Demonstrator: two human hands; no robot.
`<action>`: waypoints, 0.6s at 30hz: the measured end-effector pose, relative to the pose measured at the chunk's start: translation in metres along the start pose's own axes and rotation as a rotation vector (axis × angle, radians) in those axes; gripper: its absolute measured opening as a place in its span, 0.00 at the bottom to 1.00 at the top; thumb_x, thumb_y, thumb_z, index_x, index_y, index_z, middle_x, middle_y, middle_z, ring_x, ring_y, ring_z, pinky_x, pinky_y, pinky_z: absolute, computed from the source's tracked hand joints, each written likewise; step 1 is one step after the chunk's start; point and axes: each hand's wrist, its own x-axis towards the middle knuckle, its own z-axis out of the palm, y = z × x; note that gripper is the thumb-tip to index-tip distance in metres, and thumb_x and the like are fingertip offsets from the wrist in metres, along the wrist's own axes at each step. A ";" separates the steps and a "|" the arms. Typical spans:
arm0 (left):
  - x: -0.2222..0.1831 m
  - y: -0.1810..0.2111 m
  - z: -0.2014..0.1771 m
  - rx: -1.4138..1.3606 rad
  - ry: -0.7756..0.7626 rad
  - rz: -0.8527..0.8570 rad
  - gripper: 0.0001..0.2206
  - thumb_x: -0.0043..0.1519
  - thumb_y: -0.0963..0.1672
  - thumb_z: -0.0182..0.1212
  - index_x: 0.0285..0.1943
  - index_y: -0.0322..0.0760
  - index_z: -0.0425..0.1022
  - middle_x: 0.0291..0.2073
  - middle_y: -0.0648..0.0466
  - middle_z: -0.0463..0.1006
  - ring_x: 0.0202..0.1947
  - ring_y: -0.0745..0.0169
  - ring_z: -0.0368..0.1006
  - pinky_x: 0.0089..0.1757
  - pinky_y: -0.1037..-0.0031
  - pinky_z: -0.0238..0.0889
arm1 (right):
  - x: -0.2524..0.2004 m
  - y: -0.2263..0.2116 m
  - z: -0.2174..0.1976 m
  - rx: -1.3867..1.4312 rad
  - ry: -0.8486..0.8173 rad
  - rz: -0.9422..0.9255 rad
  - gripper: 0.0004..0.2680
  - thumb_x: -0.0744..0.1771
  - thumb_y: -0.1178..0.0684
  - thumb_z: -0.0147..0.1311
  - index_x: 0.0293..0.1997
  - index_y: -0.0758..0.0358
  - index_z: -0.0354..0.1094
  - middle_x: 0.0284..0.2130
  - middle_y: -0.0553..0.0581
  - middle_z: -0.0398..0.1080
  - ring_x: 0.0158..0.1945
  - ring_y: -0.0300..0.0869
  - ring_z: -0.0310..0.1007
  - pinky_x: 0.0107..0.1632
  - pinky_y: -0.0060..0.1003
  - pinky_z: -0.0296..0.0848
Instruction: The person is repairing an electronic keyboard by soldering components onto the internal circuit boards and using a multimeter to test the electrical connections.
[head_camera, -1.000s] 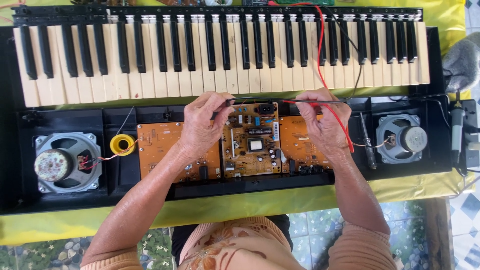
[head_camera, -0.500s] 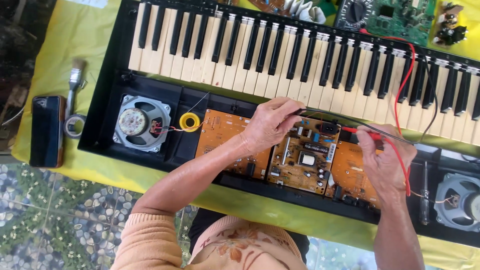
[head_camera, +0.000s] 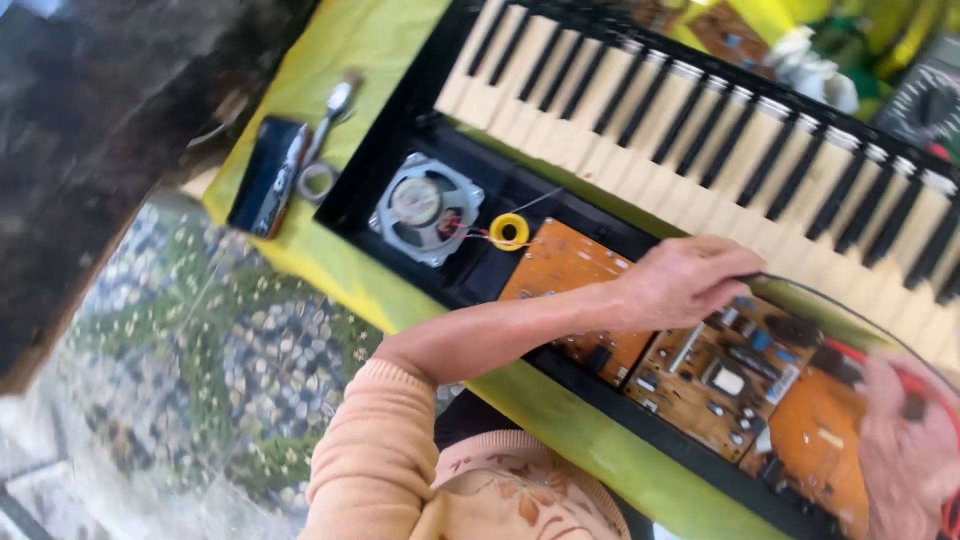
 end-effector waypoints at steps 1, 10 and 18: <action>0.002 0.005 -0.003 -0.025 -0.039 0.010 0.10 0.68 0.40 0.58 0.56 0.44 0.67 0.44 0.53 0.78 0.40 0.53 0.77 0.42 0.65 0.75 | -0.006 -0.003 -0.001 0.000 0.046 -0.073 0.05 0.85 0.59 0.53 0.61 0.72 0.68 0.51 0.64 0.71 0.50 0.49 0.74 0.57 0.38 0.75; 0.005 0.011 -0.009 -0.080 -0.113 0.017 0.09 0.69 0.38 0.55 0.55 0.44 0.65 0.43 0.55 0.77 0.37 0.57 0.71 0.38 0.68 0.72 | -0.009 -0.021 -0.005 -0.054 0.042 -0.070 0.07 0.85 0.59 0.51 0.66 0.78 0.67 0.53 0.71 0.71 0.49 0.57 0.75 0.51 0.45 0.75; 0.006 0.015 -0.014 -0.068 -0.098 0.040 0.09 0.69 0.37 0.54 0.54 0.44 0.63 0.38 0.55 0.73 0.35 0.56 0.68 0.36 0.67 0.67 | -0.006 -0.026 -0.006 -0.042 -0.008 -0.116 0.09 0.86 0.61 0.48 0.55 0.79 0.65 0.46 0.69 0.69 0.56 0.58 0.74 0.61 0.52 0.80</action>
